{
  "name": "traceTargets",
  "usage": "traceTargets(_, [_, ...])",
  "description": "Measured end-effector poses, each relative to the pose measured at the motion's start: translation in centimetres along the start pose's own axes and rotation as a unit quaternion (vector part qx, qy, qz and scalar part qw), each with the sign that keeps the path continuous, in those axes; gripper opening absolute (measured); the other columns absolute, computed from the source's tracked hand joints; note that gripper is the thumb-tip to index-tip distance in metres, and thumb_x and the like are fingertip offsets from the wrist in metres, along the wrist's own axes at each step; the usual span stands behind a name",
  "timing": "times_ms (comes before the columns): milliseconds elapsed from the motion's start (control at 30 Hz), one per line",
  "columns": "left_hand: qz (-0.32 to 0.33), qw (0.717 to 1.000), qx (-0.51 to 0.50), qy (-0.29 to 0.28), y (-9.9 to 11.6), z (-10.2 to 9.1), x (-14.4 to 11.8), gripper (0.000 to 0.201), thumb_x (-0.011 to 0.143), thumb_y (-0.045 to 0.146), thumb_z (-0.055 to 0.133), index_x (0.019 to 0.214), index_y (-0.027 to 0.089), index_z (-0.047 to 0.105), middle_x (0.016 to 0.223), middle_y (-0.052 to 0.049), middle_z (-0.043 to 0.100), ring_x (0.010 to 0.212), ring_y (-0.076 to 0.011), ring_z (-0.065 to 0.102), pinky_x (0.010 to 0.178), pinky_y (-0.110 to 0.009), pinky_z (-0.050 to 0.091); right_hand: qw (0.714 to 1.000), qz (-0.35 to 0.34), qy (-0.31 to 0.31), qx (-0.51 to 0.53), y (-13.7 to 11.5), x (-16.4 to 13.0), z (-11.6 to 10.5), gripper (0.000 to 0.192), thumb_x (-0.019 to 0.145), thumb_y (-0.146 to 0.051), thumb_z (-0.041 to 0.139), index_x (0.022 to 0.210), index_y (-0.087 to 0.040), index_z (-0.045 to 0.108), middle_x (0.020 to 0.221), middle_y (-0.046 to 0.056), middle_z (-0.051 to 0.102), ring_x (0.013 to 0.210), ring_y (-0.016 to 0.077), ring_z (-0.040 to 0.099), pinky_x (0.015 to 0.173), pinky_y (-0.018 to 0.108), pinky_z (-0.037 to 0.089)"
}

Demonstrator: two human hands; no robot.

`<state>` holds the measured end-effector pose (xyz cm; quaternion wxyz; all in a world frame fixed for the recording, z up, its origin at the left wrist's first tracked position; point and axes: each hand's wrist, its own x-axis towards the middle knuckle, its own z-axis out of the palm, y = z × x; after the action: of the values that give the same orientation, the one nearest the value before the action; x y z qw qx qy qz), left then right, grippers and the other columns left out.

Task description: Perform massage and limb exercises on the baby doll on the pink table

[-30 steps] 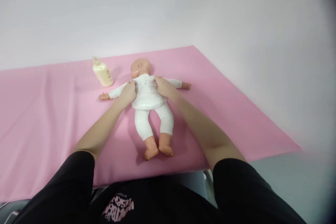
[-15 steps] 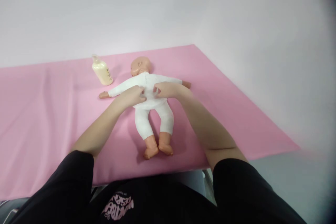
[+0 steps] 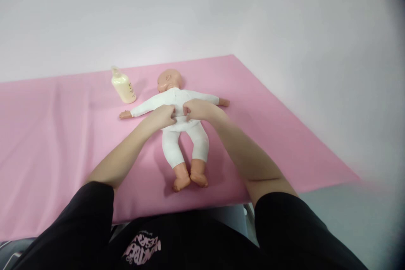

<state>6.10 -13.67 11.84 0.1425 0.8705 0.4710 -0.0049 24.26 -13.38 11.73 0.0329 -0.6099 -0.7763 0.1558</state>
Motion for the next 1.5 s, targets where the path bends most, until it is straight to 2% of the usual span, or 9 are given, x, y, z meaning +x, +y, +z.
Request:
traceTargets(167, [-0.005,0.999,0.005,0.035,-0.4,0.6,0.7,0.033,0.084,0.010,0.057,0.114,0.012,0.069,0.091,-0.008,0.075,0.085,-0.0231,0.069,0.072,-0.030,0.046,1.000,-0.025,0.003,-0.013,0.6,-0.4,0.6,0.040,0.089,-0.011,0.064,0.127,-0.019,0.067,0.101,0.011,0.078,0.093,0.0263,0.070,0.088,0.038,0.051])
traceTargets(400, [0.023,0.994,0.056,0.086,-1.2,1.5,1.6,0.029,0.084,0.012,0.059,0.106,0.016,0.077,0.116,-0.015,0.067,0.103,-0.0304,0.066,0.096,-0.040,0.050,0.999,-0.036,0.014,-0.003,1.3,0.2,1.0,0.036,0.087,-0.007,0.063,0.118,-0.020,0.075,0.119,0.011,0.076,0.100,0.0258,0.069,0.089,0.036,0.050])
traceTargets(500, [0.037,0.993,0.061,0.093,-1.6,1.9,2.0,0.028,0.084,0.013,0.057,0.105,0.014,0.076,0.112,-0.016,0.067,0.102,-0.0302,0.065,0.098,-0.041,0.050,0.996,-0.069,0.048,0.002,1.6,0.6,1.3,0.032,0.088,-0.005,0.058,0.111,-0.018,0.078,0.120,0.011,0.075,0.108,0.0247,0.067,0.095,0.034,0.048])
traceTargets(600, [0.055,0.992,0.058,0.101,-2.0,2.2,2.4,0.024,0.084,0.012,0.054,0.098,0.014,0.073,0.104,-0.014,0.070,0.098,-0.0287,0.066,0.093,-0.039,0.051,0.998,-0.041,0.049,-0.009,1.4,1.0,1.5,0.030,0.091,-0.007,0.055,0.110,-0.018,0.076,0.116,0.010,0.076,0.101,0.0233,0.068,0.091,0.033,0.047])
traceTargets(733, [0.015,0.991,0.024,0.132,-2.3,2.4,2.7,0.019,0.087,0.012,0.051,0.092,0.016,0.069,0.096,-0.012,0.074,0.092,-0.0273,0.068,0.084,-0.038,0.052,0.997,-0.028,0.073,-0.014,1.1,1.5,2.0,0.031,0.095,-0.009,0.051,0.118,-0.015,0.070,0.112,0.012,0.077,0.099,0.0244,0.069,0.088,0.033,0.047])
traceTargets(900, [-0.006,0.983,-0.048,0.177,-3.0,3.2,3.7,0.023,0.091,0.014,0.056,0.112,0.013,0.066,0.106,-0.013,0.076,0.099,-0.0269,0.069,0.089,-0.037,0.052,0.991,-0.032,0.133,0.003,1.5,2.1,3.3,0.042,0.100,-0.012,0.048,0.141,-0.013,0.056,0.124,0.016,0.075,0.115,0.0279,0.069,0.096,0.036,0.049])
traceTargets(1067, [0.026,0.979,-0.005,0.203,-3.7,4.3,4.6,0.023,0.095,0.018,0.052,0.103,0.013,0.073,0.107,-0.014,0.073,0.105,-0.0298,0.065,0.103,-0.043,0.049,0.986,-0.051,0.156,0.038,2.5,3.4,4.4,0.038,0.099,-0.012,0.048,0.134,-0.012,0.064,0.133,0.015,0.072,0.123,0.0274,0.066,0.108,0.038,0.047])
traceTargets(1233, [0.037,0.967,0.008,0.251,-4.5,4.9,4.8,0.026,0.099,0.027,0.055,0.108,0.014,0.076,0.137,-0.016,0.061,0.132,-0.0334,0.050,0.118,-0.047,0.040,0.975,-0.096,0.200,0.024,3.3,4.2,4.8,0.033,0.100,-0.015,0.047,0.121,-0.012,0.072,0.130,0.015,0.069,0.122,0.0277,0.061,0.112,0.040,0.043])
traceTargets(1500, [0.046,0.972,0.001,0.229,-5.1,4.7,5.3,0.023,0.100,0.022,0.046,0.107,0.017,0.068,0.138,-0.014,0.063,0.133,-0.0290,0.052,0.119,-0.045,0.037,0.968,-0.131,0.207,0.057,4.3,4.9,5.4,0.032,0.097,-0.015,0.044,0.121,-0.013,0.064,0.125,0.015,0.069,0.119,0.0267,0.059,0.111,0.040,0.042])
